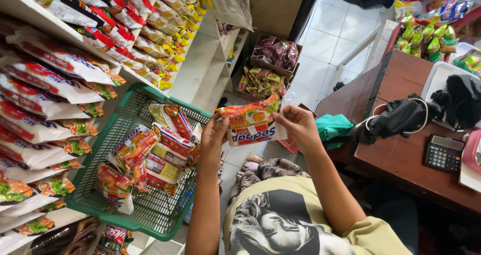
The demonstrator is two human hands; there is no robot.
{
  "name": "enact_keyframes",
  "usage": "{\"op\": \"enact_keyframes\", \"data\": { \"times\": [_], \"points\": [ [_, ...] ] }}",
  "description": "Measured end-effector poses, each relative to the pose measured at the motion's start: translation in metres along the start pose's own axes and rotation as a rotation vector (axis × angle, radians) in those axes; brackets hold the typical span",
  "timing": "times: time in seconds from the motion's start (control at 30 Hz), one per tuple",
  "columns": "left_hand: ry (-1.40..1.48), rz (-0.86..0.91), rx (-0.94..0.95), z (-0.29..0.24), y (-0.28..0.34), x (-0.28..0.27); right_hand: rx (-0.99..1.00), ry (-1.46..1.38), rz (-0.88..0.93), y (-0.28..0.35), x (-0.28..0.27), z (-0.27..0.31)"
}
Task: The person picks up several instant noodle packets from a green plastic basket and places them into a red plastic basket, then places more noodle packets from the shelf into the green basket.
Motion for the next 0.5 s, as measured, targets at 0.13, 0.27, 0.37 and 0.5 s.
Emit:
{"op": "enact_keyframes", "data": {
  "times": [0.13, 0.27, 0.37, 0.5],
  "points": [
    [-0.034, -0.025, 0.007, 0.0003, -0.0029, -0.0004, -0.046, -0.047, 0.015, -0.0004, -0.0018, -0.0017],
    [-0.076, -0.082, 0.015, 0.0043, -0.0067, -0.0039, -0.033, 0.034, 0.058, 0.0001, 0.0006, 0.0024],
    [-0.093, -0.109, 0.029, 0.0050, -0.0079, -0.0057, -0.019, 0.022, 0.060, -0.0009, 0.0031, 0.0024],
    [-0.090, -0.129, -0.002, 0.0082, -0.0062, -0.0079, -0.036, 0.055, 0.078, -0.0035, 0.0062, 0.0029]
  ]
}}
Point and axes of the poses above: each hand's wrist, its own y-axis away from the middle knuckle, its own x-axis out of the palm, z = x × y, the point moved 6 cm from there along -y, towards the middle knuckle, and after that the axes turned 1 degree about z, right-handed, at the moved point
